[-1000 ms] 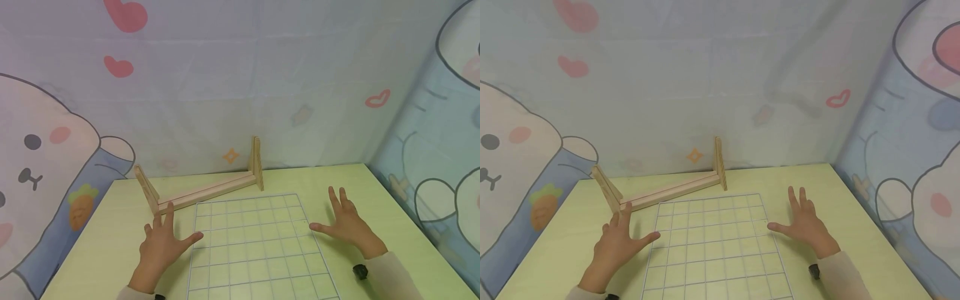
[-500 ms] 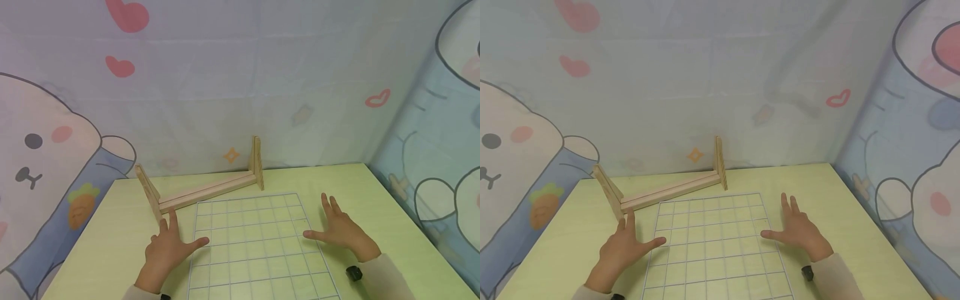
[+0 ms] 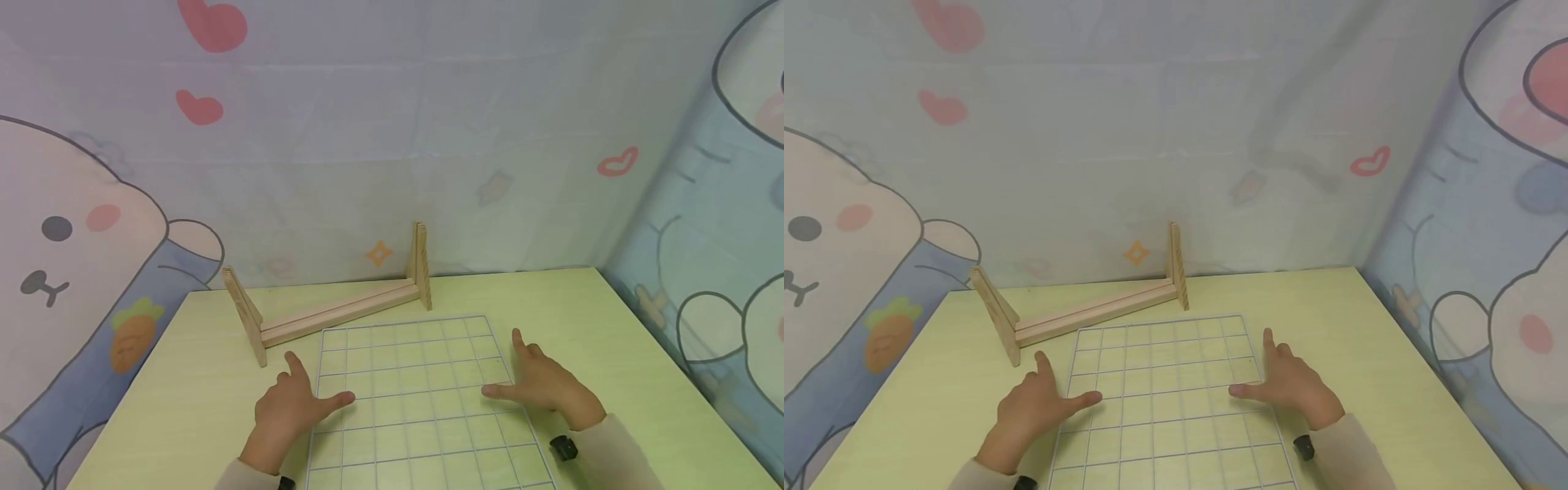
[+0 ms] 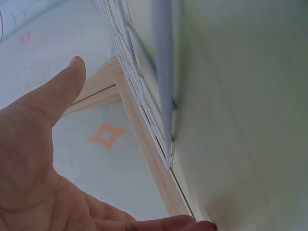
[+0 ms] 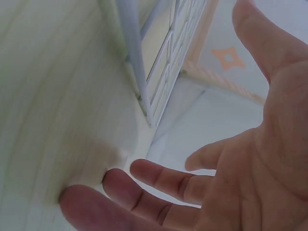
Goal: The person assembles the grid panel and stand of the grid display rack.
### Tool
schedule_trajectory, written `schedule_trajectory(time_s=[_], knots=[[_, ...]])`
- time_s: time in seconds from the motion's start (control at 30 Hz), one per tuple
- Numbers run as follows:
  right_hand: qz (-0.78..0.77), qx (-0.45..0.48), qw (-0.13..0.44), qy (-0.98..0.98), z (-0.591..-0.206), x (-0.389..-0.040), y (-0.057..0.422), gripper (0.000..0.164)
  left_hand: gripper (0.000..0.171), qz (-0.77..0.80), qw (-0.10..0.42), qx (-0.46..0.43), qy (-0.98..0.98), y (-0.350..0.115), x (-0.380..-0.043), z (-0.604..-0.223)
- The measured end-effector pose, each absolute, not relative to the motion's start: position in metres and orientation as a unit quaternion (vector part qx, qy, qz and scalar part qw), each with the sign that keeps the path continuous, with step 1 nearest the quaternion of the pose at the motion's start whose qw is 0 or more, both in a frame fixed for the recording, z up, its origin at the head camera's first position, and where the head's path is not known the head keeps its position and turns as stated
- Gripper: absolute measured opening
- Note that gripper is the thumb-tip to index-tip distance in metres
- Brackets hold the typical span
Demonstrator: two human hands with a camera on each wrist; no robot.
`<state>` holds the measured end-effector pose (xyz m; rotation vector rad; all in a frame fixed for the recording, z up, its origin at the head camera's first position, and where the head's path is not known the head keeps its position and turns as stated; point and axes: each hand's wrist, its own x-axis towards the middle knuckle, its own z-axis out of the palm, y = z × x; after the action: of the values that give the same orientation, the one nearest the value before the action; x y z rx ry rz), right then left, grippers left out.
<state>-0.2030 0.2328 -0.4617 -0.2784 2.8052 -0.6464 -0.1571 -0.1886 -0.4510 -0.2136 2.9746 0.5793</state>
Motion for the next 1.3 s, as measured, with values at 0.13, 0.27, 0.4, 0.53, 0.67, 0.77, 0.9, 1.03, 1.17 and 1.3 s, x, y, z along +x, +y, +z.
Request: schedule_trajectory(time_s=[0.13,0.27,0.4,0.53,0.67,0.77,0.9,1.03,1.17,1.3], knots=[[-0.223,-0.1,0.14,0.96,-0.459,-0.201,0.228,0.139,0.144,0.194,0.055,-0.061,0.978,-0.183,-0.158,-0.452],[-0.235,-0.096,0.152,0.955,-0.458,-0.199,0.226,0.138,0.135,0.208,0.064,-0.051,0.975,-0.178,-0.159,-0.449],[-0.256,-0.08,0.166,0.949,-0.459,-0.198,0.223,0.137,0.124,0.221,0.071,-0.045,0.972,-0.176,-0.161,-0.449],[-0.269,-0.069,0.176,0.944,-0.458,-0.197,0.219,0.134,0.111,0.23,0.076,-0.034,0.97,-0.175,-0.162,-0.45],[-0.288,-0.073,0.184,0.937,-0.457,-0.196,0.215,0.131,0.1,0.246,0.087,-0.018,0.965,-0.176,-0.164,-0.454],[-0.299,-0.075,0.185,0.933,-0.459,-0.197,0.214,0.125,0.091,0.268,0.098,-0.007,0.959,-0.178,-0.165,-0.456],[-0.303,-0.074,0.18,0.933,-0.461,-0.198,0.213,0.113,0.08,0.294,0.108,-0.001,0.95,-0.181,-0.166,-0.457],[-0.303,-0.081,0.173,0.934,-0.462,-0.199,0.212,0.104,0.08,0.318,0.11,0.001,0.942,-0.183,-0.167,-0.458],[-0.31,-0.093,0.167,0.931,-0.46,-0.199,0.213,0.092,0.083,0.337,0.108,0.005,0.935,-0.186,-0.167,-0.461],[-0.325,-0.099,0.171,0.925,-0.46,-0.2,0.216,0.069,0.08,0.36,0.107,0.008,0.927,-0.188,-0.168,-0.463]])
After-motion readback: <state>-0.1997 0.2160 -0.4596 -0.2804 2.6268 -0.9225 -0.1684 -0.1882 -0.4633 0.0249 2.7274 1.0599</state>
